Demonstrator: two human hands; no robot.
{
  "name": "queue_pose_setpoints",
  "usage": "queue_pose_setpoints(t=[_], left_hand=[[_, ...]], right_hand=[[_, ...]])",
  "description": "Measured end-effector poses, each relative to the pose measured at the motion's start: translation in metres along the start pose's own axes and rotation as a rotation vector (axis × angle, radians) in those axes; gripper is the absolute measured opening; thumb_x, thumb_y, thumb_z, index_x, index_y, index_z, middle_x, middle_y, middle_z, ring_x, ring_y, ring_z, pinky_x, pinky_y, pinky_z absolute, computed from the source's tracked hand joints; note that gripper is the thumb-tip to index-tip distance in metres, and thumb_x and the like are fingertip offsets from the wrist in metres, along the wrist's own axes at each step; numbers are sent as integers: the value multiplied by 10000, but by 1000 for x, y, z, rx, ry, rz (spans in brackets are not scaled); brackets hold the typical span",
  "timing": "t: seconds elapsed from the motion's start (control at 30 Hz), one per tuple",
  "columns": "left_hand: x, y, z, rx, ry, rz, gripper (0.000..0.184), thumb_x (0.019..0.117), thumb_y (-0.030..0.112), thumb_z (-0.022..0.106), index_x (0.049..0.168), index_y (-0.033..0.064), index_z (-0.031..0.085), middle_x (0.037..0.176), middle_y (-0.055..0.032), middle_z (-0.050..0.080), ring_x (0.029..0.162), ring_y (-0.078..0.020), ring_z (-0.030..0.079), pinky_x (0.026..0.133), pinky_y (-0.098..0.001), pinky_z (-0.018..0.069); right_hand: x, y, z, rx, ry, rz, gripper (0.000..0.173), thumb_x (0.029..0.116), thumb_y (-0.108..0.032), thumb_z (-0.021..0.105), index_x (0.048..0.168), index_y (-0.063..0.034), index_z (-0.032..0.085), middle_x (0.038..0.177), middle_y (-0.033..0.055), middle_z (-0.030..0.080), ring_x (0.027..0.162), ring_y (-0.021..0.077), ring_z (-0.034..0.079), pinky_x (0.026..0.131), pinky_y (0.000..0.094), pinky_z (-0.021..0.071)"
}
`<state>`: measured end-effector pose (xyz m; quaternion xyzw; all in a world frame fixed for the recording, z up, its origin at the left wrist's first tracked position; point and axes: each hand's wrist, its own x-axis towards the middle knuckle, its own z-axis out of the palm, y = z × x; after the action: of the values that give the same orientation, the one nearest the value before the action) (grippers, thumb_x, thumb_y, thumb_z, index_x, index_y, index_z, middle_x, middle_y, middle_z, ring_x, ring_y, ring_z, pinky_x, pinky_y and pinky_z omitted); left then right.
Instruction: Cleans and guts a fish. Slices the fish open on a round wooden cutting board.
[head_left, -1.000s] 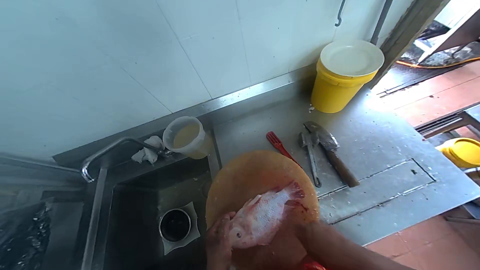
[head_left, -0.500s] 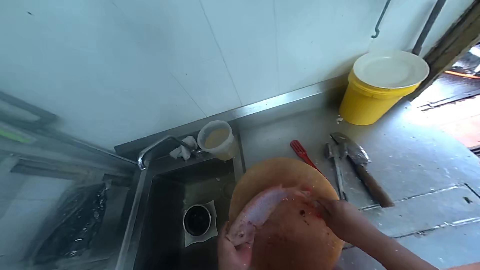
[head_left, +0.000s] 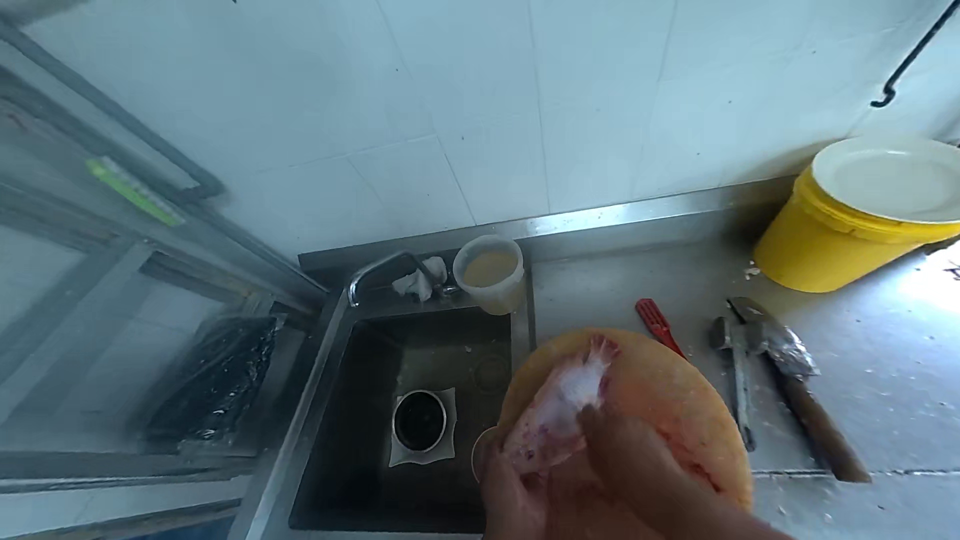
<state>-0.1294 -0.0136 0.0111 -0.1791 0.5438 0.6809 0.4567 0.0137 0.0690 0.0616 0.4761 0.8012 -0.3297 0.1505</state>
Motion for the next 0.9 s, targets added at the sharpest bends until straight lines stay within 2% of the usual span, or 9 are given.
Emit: queue_pose_setpoints(t=[0.07,0.17,0.23,0.33,0.47,0.57,0.73,0.83,0.9], left_hand=[[3,0,-2,-21,-11,-25,364,1090,343,385,1262,56,529,1054,-172,646,919,-282,673,763,-462,592],[-3,3,5,-4,-3,-17,359,1082,322,428,1248,31,557,1072,-197,652,941,-315,675,780,-504,590],[-5,3,7,58,12,13,387,1087,342,433,1259,28,579,1102,-188,656,968,-298,674,807,-485,588],[-10,0,4,278,-20,154,365,1091,308,448,1246,30,627,1108,-158,686,988,-242,687,847,-437,590],[-20,-5,6,337,-116,261,394,1108,294,401,1306,23,606,1156,-168,665,1011,-260,683,843,-463,602],[-29,-6,4,484,-140,403,387,1112,218,364,1324,3,606,1220,-156,666,1092,-212,666,943,-405,565],[-25,-11,-12,478,-254,534,379,1091,219,401,1293,-14,622,1241,-140,661,1111,-216,655,952,-433,567],[-16,-8,-24,781,-377,664,333,1065,189,453,1222,-9,670,1135,-114,711,1030,-176,691,915,-374,591],[-9,-13,-33,1021,-440,700,322,1043,214,502,1231,25,682,1102,-86,732,992,-148,705,895,-372,596]], right_hand=[[-21,-25,4,-39,-54,-63,308,1072,-216,452,1315,-65,566,1130,240,683,1027,458,697,813,639,573],[-11,-13,-3,-6,16,57,347,1094,-285,401,1313,-89,586,1101,235,698,1010,451,703,816,643,568],[-19,-22,1,-11,5,14,326,1078,-243,429,1311,-77,586,1121,243,690,1007,460,702,803,645,573],[-47,-46,17,-30,41,-139,306,1080,-248,449,1259,-66,617,1086,219,699,926,427,724,729,605,599],[-37,-41,-18,-62,8,22,288,1080,-218,420,1285,-74,564,1066,216,692,977,429,711,784,612,581],[-67,-52,-2,-22,9,-77,289,1060,-186,476,1280,-45,600,1028,237,699,917,448,718,726,620,590],[-87,-20,-16,14,-64,105,349,1096,-262,414,1307,-43,585,1063,253,704,1003,463,705,822,635,566],[-119,-4,10,83,-63,16,312,1064,-273,492,1221,-62,660,985,246,717,920,465,713,764,663,567],[-112,28,15,96,-20,127,320,1049,-254,497,1241,-61,664,1055,256,706,981,472,698,810,677,558]])
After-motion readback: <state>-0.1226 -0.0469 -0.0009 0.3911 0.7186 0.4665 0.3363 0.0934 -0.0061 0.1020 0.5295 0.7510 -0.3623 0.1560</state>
